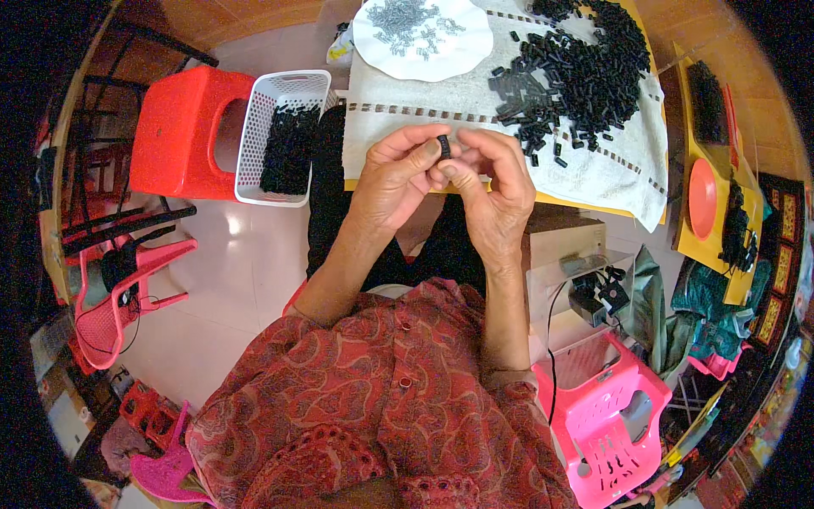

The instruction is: The person assembles small components by picking metal pins and black plastic caps from the table and inserting the pins into the caps by hand.

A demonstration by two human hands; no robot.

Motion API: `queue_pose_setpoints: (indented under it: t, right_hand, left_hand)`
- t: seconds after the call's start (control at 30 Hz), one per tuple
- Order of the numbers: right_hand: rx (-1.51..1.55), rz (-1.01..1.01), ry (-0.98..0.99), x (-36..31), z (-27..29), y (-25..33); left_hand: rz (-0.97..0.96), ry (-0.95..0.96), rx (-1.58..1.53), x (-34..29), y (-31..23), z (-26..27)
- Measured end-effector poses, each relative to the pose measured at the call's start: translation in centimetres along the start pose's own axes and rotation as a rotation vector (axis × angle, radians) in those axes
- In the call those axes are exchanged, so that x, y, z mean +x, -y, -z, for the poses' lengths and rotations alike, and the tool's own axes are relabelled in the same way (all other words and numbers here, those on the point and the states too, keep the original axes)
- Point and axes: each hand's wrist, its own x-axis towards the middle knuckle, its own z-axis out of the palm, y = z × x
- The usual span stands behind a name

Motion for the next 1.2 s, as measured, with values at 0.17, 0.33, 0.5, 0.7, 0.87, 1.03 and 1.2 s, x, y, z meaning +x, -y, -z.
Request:
queue_pose_setpoints:
  t: [0.17, 0.33, 0.5, 0.7, 0.87, 1.03, 1.2]
  right_hand:
    - [0.007, 0.001, 0.044, 0.3, -0.1, 0.0]
    - [0.041, -0.056, 0.07, 0.1, 0.0, -0.1]
    - [0.001, 0.039, 0.033, 0.1, 0.1, -0.2]
    - [-0.075, 0.028, 0.016, -0.1, 0.2, 0.0]
    - [0.039, -0.012, -0.018, -0.4, -0.3, 0.3]
    - [0.106, -0.023, -0.032, -0.6, -0.5, 0.0]
    - [0.133, -0.018, -0.046, -0.5, -1.0, 0.4]
  left_hand:
    - [0.002, 0.009, 0.019, 0.0, 0.0, 0.0]
    - [-0.025, 0.07, -0.033, 0.0, -0.3, -0.1]
    - [0.048, 0.061, 0.046, 0.2, -0.5, -0.1]
    - [-0.031, 0.215, 0.33, 0.3, -1.1, 1.4]
    - [-0.075, 0.185, 0.401, 0.2, -1.0, 1.5]
    - [-0.083, 0.192, 0.397, 0.2, -1.1, 1.4]
    - [-0.098, 0.192, 0.35, -0.3, -1.2, 1.1]
